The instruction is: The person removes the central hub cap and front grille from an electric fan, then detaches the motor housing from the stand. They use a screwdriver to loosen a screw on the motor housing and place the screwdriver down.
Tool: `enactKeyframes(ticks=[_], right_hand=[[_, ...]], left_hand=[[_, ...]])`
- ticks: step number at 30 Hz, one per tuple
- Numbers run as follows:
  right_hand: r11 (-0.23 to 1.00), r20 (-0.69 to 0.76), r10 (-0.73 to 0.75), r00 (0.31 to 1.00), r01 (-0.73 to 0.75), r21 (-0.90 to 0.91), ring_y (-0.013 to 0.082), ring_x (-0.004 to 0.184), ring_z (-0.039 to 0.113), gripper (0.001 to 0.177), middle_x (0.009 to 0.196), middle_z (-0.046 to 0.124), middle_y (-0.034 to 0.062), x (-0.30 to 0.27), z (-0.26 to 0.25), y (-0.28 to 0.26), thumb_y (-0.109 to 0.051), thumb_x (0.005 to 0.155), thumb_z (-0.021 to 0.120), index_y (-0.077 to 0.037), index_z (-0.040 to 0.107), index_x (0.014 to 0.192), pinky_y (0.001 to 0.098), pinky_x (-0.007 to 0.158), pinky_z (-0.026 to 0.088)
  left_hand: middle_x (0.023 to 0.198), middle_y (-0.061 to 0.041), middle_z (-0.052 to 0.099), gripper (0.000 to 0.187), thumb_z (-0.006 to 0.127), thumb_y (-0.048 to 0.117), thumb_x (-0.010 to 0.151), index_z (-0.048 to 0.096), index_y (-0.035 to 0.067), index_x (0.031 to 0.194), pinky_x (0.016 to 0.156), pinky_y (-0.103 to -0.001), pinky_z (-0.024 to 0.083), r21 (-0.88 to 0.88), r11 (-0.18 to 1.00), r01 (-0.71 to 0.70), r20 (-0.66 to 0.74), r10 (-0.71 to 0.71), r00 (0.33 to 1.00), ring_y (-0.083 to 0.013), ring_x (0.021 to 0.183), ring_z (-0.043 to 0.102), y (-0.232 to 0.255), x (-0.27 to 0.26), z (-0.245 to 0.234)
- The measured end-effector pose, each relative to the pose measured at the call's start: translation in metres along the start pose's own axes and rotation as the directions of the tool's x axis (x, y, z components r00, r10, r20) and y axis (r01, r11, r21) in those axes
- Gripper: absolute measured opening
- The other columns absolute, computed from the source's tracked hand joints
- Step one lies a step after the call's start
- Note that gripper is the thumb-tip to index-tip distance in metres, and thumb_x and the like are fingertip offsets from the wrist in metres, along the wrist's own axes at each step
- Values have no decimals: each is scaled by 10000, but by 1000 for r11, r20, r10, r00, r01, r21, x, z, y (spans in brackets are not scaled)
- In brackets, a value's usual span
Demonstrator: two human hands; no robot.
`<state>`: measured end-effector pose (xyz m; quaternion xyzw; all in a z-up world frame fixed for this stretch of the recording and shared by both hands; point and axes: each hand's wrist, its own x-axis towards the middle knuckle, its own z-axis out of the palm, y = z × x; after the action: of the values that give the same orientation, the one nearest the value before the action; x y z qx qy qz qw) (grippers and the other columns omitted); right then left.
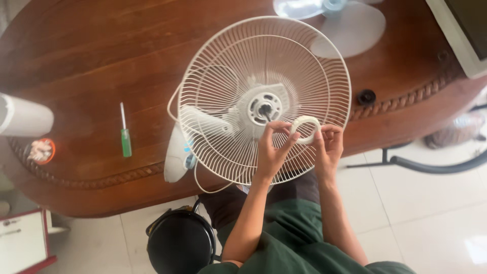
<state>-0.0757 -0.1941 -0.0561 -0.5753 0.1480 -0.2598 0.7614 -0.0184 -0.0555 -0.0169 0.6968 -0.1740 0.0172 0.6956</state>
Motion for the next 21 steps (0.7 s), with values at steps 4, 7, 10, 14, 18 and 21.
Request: enactKeyframes(ticks=[4, 7, 10, 14, 18, 21], right_hand=[[998, -69, -29, 997, 26, -50, 87, 988, 589, 180, 1096, 603, 42, -7, -34, 3, -117, 1101, 582, -55, 478, 1234, 219, 830, 528], [992, -107, -83, 991, 72, -101, 85, 1059, 577, 193, 1140, 603, 45, -6, -59, 4, -126, 1126, 571, -50, 462, 1266, 202, 900, 504], [989, -159, -78, 984, 56, -135, 83, 1026, 574, 197, 1114, 604, 43, -4, -78, 6, -137, 1125, 575, -50, 459, 1258, 206, 867, 495], [996, -234, -20, 972, -1, -93, 77, 941, 577, 192, 1053, 607, 33, 0, -95, 15, -154, 1100, 588, -50, 478, 1219, 214, 760, 498], [992, -306, -42, 951, 4, -122, 68, 962, 577, 183, 1069, 621, 37, 6, -110, 26, -144, 1127, 598, -29, 498, 1230, 201, 813, 483], [993, -362, 20, 932, -59, -98, 60, 824, 563, 184, 976, 612, 29, 10, -122, 35, -153, 1106, 603, -38, 503, 1208, 205, 721, 476]], left_hand=[[1049, -54, 708, 438, 752, 347, 960, 624, 46, 1252, 902, -307, 572, -14, 996, 92, 136, -90, 987, -154, 982, 698, 4, -7, 25], [1224, -101, 656, 503, 711, 365, 1000, 587, 34, 1359, 959, -329, 575, 39, 998, 41, 223, -49, 974, -188, 1079, 678, 5, -14, 44], [1403, -161, 510, 618, 692, 378, 995, 505, 19, 1463, 981, -362, 573, 149, 989, 11, 292, -54, 955, -244, 1198, 629, 2, -23, 63], [1458, -186, 406, 768, 702, 379, 987, 371, 7, 1572, 1055, -412, 543, 240, 971, 20, 369, -110, 923, -299, 1289, 561, -9, -32, 85], [1456, -197, 397, 873, 703, 386, 966, 271, -9, 1613, 1091, -427, 523, 272, 962, 23, 460, -151, 875, -299, 1259, 554, -21, -37, 103], [1501, -233, 368, 893, 730, 347, 943, 271, -25, 1613, 1081, -462, 498, 250, 968, -17, 494, -113, 862, -359, 1301, 535, -32, -41, 112]])
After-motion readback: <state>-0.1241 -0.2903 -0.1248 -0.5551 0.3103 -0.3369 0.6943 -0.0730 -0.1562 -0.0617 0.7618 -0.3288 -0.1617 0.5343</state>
